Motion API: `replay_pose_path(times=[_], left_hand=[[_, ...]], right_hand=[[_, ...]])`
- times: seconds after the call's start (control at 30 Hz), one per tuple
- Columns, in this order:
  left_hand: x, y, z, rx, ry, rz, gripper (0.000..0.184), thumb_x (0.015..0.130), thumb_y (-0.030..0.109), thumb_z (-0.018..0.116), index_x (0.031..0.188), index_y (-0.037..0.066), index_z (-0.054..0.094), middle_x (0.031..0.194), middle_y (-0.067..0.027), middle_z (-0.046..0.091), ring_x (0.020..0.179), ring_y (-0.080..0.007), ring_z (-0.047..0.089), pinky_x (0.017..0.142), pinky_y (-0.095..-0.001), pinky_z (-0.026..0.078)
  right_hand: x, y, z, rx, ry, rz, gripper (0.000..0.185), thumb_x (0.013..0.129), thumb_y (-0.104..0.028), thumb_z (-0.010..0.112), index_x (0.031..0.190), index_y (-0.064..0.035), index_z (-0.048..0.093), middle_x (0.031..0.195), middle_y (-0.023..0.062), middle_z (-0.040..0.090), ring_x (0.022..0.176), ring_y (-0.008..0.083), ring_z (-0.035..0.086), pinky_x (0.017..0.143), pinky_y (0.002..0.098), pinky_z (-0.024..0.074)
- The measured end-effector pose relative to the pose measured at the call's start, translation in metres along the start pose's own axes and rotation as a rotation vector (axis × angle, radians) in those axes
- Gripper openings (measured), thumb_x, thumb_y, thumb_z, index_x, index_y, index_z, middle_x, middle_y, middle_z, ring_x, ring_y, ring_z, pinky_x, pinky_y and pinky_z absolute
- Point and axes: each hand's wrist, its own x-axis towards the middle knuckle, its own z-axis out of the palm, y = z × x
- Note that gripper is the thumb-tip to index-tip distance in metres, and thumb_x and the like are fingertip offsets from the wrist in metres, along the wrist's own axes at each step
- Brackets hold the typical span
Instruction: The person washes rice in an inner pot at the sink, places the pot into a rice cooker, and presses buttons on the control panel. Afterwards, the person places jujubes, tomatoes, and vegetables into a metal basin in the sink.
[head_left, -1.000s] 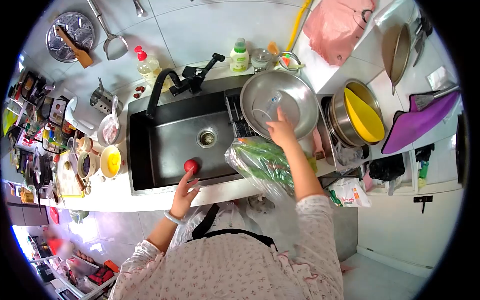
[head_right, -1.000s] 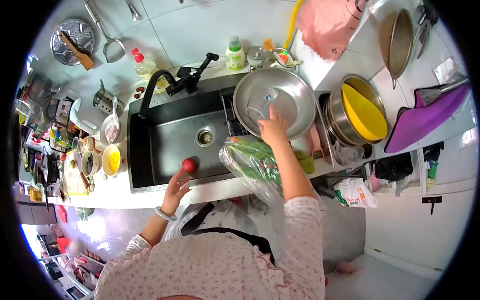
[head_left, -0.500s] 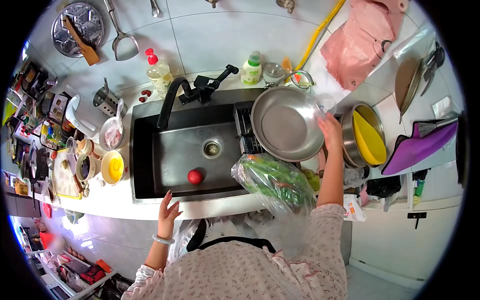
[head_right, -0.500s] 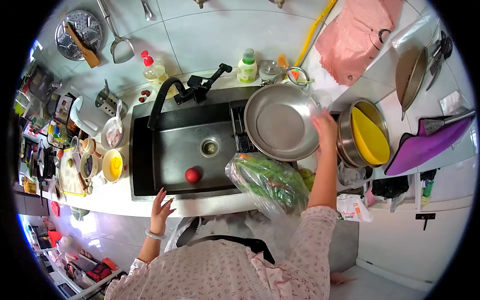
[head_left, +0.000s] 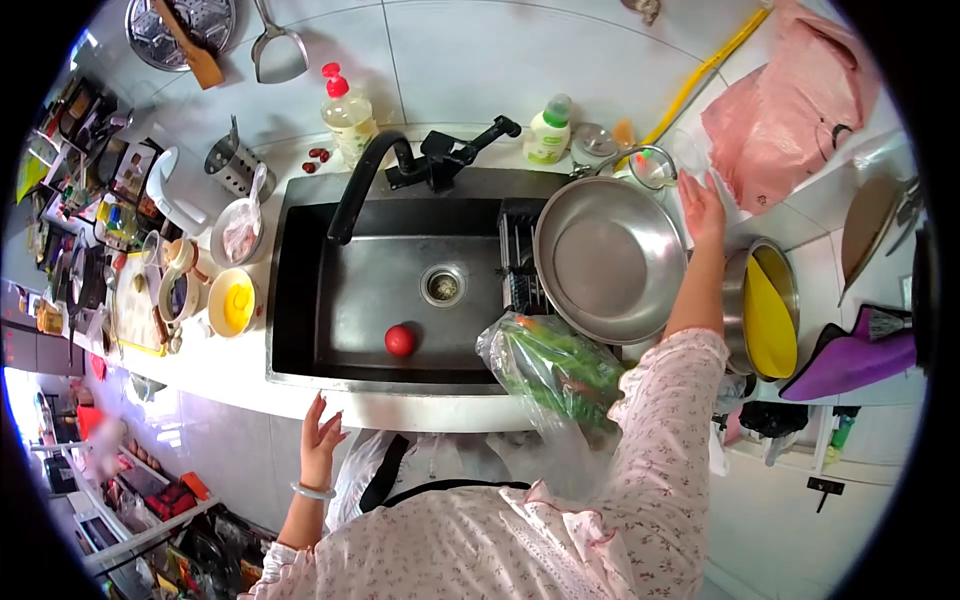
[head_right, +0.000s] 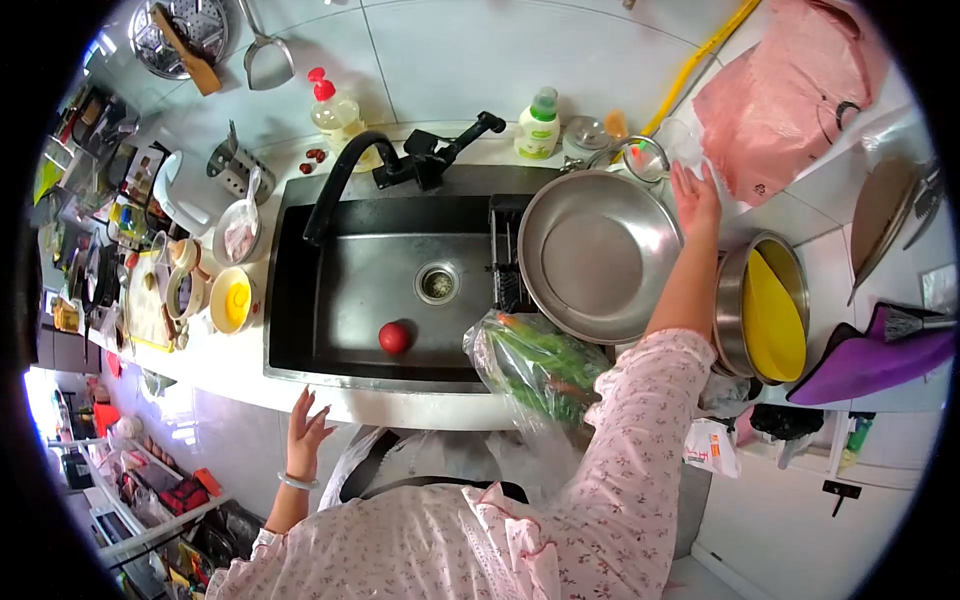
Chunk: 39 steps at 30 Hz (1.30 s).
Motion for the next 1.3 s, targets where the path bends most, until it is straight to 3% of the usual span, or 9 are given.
replay_pose_path(times=[0.27,0.4,0.47,0.57,0.67,0.7,0.87,0.93,1.3], left_hand=[[-0.001,-0.002,0.006,-0.011,-0.034,0.013,0.052,0.084,0.006,0.043,0.131,0.014,0.023,0.132,-0.0112,0.025,0.109,-0.0221,0.044,0.080,-0.0300,0.043],[0.006,-0.005,0.012,-0.003,-0.039,0.018,0.053,0.083,0.006,0.044,0.131,0.014,0.023,0.132,-0.0117,0.025,0.109,-0.0225,0.043,0.080,-0.0305,0.043],[0.008,-0.002,0.016,-0.024,-0.076,0.005,0.054,0.082,0.005,0.045,0.131,0.013,0.023,0.132,-0.0113,0.025,0.109,-0.0221,0.043,0.080,-0.0305,0.043],[0.018,-0.001,0.027,-0.089,-0.171,0.005,0.054,0.081,0.001,0.047,0.130,0.010,0.024,0.132,-0.0099,0.026,0.108,-0.0206,0.044,0.079,-0.0291,0.043],[0.030,-0.002,0.040,-0.063,-0.256,0.028,0.055,0.080,-0.001,0.048,0.129,0.009,0.026,0.132,-0.0074,0.026,0.107,-0.0197,0.044,0.082,-0.0290,0.043],[0.031,0.001,0.044,-0.052,-0.271,0.018,0.055,0.079,-0.001,0.049,0.129,0.008,0.026,0.132,-0.0070,0.026,0.106,-0.0194,0.044,0.082,-0.0288,0.042],[0.038,-0.006,0.037,-0.054,-0.357,0.097,0.056,0.079,-0.001,0.050,0.128,0.008,0.026,0.131,-0.0061,0.027,0.105,-0.0187,0.045,0.082,-0.0280,0.042],[0.041,-0.007,0.032,-0.031,-0.359,0.091,0.056,0.079,-0.002,0.050,0.128,0.008,0.026,0.131,-0.0054,0.028,0.106,-0.0187,0.044,0.082,-0.0277,0.042],[0.077,0.001,0.002,-0.073,-0.441,0.212,0.053,0.079,-0.001,0.051,0.127,0.006,0.028,0.129,-0.0062,0.030,0.109,-0.0195,0.042,0.087,-0.0290,0.038]], right_hand=[[-0.029,0.009,-0.021,-0.200,0.113,0.059,0.052,0.076,-0.005,0.049,0.124,0.0003,0.027,0.122,0.0191,0.036,0.112,0.0294,0.041,0.089,0.0378,0.0372],[-0.157,0.012,-0.004,-1.412,-0.368,-0.062,0.053,0.067,-0.003,0.054,0.119,-0.0090,0.042,0.123,0.0087,0.042,0.119,0.0234,0.032,0.099,0.0413,0.0225],[-0.216,0.013,0.023,-1.791,-0.540,0.197,0.055,0.066,-0.003,0.056,0.118,-0.0156,0.044,0.123,0.0069,0.042,0.121,0.0246,0.029,0.101,0.0441,0.0155],[-0.242,0.032,0.006,-2.219,-0.648,0.057,0.055,0.067,-0.004,0.059,0.118,-0.0179,0.044,0.123,0.0067,0.042,0.121,0.0251,0.028,0.101,0.0471,0.0139],[-0.228,0.053,-0.015,-2.173,-0.677,-0.145,0.041,0.067,-0.009,0.062,0.107,-0.0138,0.053,0.112,0.0061,0.051,0.111,0.0239,0.041,0.099,0.0448,0.0195],[-0.226,0.055,-0.021,-2.118,-0.775,-0.440,0.020,0.070,-0.010,0.059,0.090,-0.0085,0.058,0.095,0.0074,0.057,0.095,0.0244,0.050,0.089,0.0398,0.0337],[-0.233,0.035,-0.004,-2.044,-0.709,-0.443,0.017,0.075,-0.017,0.054,0.066,-0.0026,0.051,0.067,0.0123,0.052,0.067,0.0309,0.051,0.057,0.0402,0.0395],[-0.250,0.017,0.025,-2.073,-0.747,-0.269,0.018,0.075,-0.017,0.054,0.066,-0.0025,0.051,0.068,0.0132,0.051,0.065,0.0326,0.050,0.058,0.0412,0.0391],[-0.325,0.019,0.178,-1.880,-1.126,-0.298,0.005,0.064,-0.009,0.055,0.065,-0.0053,0.052,0.061,0.0082,0.050,0.064,0.0266,0.051,0.063,0.0347,0.0410]])
